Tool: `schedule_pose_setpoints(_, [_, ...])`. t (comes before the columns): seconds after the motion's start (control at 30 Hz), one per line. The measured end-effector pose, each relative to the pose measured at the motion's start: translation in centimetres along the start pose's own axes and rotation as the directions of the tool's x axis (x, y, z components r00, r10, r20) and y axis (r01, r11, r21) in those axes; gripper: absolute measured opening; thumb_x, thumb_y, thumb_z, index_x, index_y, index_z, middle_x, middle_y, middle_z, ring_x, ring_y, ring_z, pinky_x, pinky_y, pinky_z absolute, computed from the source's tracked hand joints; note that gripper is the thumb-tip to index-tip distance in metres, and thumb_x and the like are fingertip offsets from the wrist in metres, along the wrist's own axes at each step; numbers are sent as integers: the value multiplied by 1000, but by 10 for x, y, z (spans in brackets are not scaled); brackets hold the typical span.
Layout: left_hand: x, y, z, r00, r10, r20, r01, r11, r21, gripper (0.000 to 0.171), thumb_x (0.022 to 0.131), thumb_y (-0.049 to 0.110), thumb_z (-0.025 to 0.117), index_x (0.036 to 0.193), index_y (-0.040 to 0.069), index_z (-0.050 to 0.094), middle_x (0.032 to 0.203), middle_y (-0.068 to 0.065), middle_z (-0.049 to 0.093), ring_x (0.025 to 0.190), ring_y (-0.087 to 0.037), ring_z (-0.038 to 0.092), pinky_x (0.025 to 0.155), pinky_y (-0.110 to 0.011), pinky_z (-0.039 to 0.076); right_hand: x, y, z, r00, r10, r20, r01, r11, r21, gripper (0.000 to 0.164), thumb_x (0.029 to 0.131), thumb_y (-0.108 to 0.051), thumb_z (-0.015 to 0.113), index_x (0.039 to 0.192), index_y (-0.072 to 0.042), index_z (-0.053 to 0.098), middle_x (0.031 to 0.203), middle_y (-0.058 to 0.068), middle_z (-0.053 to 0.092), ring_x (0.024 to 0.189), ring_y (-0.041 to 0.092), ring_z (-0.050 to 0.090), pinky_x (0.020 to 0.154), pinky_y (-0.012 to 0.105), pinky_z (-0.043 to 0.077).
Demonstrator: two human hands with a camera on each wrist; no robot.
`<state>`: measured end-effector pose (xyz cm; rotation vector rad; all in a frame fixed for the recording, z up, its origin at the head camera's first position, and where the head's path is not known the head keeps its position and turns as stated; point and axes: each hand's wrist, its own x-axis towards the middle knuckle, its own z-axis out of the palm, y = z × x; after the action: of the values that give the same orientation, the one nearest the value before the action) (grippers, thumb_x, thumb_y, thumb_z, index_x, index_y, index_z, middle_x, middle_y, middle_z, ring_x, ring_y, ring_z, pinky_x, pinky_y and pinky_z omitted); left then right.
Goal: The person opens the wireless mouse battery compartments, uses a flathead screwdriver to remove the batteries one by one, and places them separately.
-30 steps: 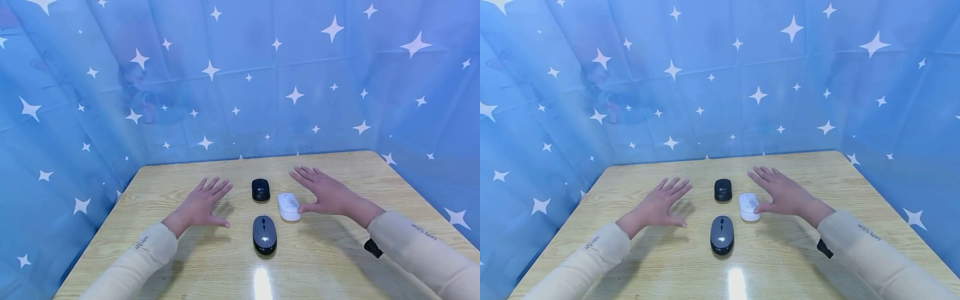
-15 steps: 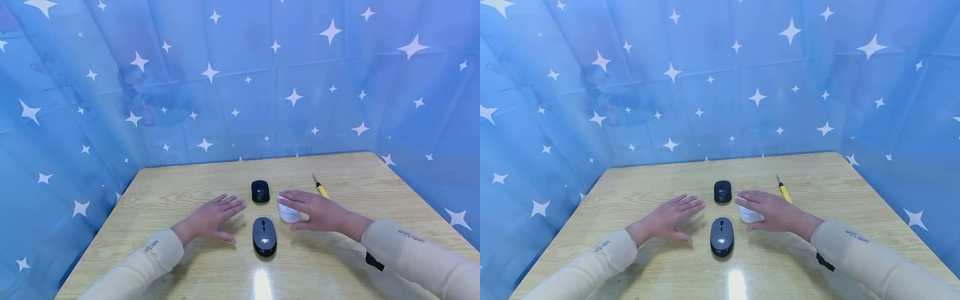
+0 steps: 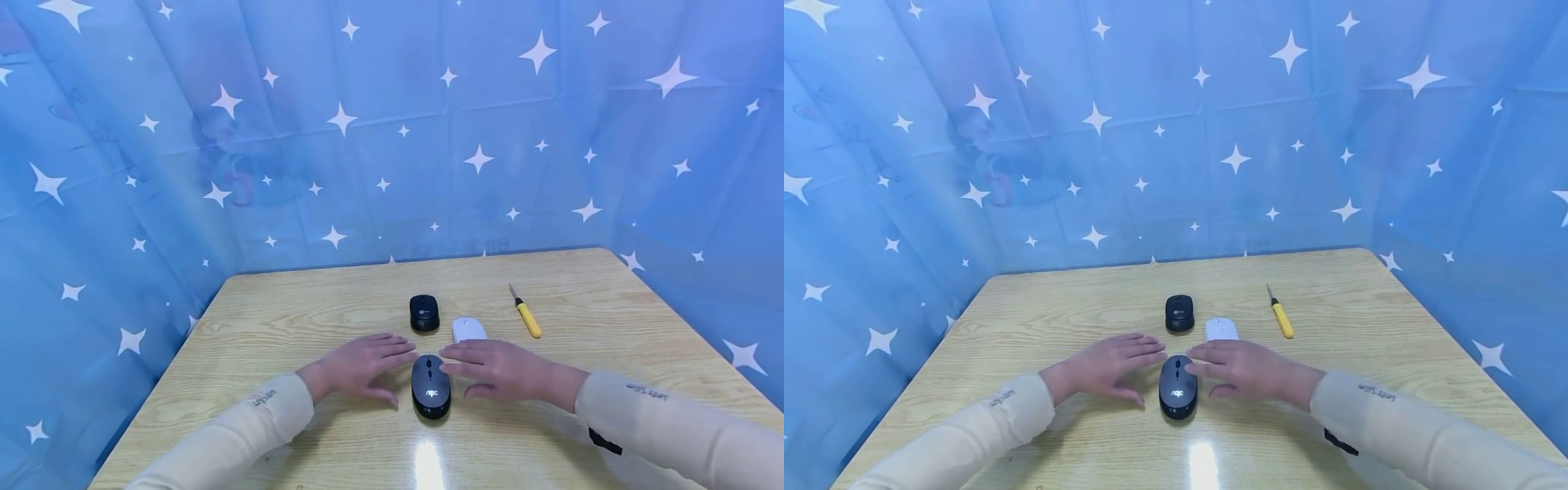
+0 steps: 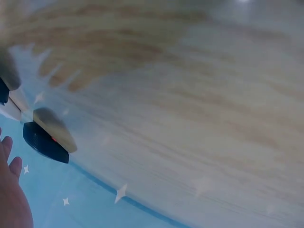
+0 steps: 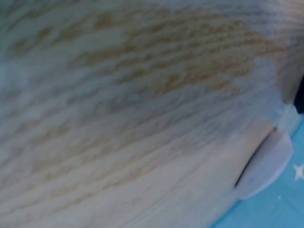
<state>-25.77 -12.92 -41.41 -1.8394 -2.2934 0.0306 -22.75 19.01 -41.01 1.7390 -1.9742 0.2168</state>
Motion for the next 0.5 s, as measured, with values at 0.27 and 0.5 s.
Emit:
schedule_pose_setpoints(0.27, [7,-1,6,997,64,-38,-63,998,17,75,90,55,60,143,3,45,142,-16,48,132,-27,43,113,-40,31,3,-6,7,999,-25,27,25,1000,12,58,77,-26,82,128,-8,60,127,14,61,115,25,59,95,35,51])
schedule_pose_setpoints(0.5, [13,1,9,998,67,-17,-67,998,2,68,92,51,61,142,7,47,138,-10,53,129,-22,47,113,-34,30,5,-8,8,995,-59,75,58,998,7,55,83,-27,77,130,-8,58,129,13,60,118,24,57,98,34,49])
